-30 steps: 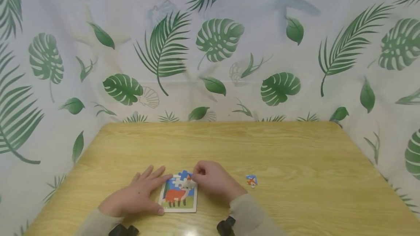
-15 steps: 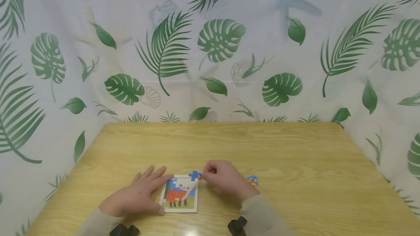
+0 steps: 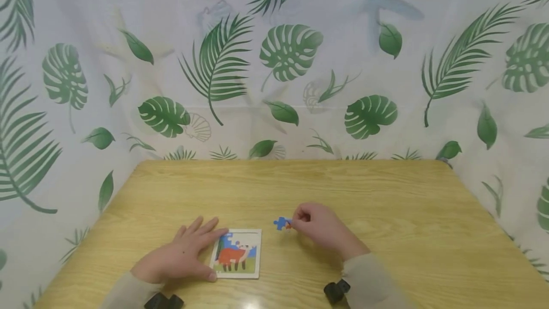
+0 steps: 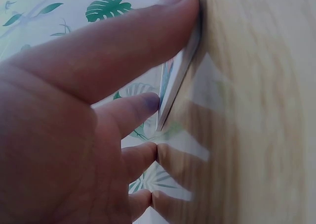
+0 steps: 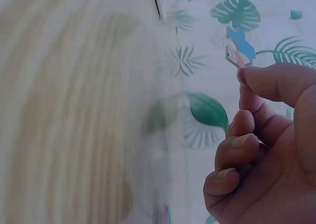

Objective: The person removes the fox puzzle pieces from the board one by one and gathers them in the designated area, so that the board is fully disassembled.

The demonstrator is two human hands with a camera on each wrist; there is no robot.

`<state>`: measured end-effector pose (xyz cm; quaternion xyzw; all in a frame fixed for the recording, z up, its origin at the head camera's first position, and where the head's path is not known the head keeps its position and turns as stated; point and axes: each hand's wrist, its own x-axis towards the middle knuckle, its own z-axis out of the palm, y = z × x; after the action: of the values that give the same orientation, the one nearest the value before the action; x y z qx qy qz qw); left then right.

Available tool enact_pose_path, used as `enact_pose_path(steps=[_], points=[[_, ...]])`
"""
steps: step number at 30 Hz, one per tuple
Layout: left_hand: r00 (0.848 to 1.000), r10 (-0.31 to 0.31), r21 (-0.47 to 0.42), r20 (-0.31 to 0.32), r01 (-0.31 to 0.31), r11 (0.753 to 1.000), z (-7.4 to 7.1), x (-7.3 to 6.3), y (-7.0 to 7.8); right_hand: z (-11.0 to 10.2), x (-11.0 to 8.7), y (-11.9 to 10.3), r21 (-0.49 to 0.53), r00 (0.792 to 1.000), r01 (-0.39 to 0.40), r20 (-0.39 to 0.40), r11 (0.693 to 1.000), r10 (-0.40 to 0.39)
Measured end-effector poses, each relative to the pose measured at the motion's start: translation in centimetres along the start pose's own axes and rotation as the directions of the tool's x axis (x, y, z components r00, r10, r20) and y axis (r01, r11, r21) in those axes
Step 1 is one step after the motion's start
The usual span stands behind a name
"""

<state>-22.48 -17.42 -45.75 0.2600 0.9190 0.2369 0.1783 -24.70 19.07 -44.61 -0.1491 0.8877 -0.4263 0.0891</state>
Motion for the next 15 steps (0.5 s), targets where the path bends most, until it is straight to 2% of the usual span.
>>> enact_pose_path(steps=[8, 15], points=[[1.0, 0.001, 0.019, -0.006, 0.0, 1.0, 0.1, 0.1, -0.1, -2.7, -1.1, 2.3, -0.019, 1.0, -0.018, 0.001, 1.0, 0.018], [1.0, -0.003, 0.01, 0.001, 0.003, 1.0, 0.1, 0.0, -0.1, -3.5, -1.6, 3.7, -0.075, 1.0, -0.013, 0.0, 0.997, 0.013]])
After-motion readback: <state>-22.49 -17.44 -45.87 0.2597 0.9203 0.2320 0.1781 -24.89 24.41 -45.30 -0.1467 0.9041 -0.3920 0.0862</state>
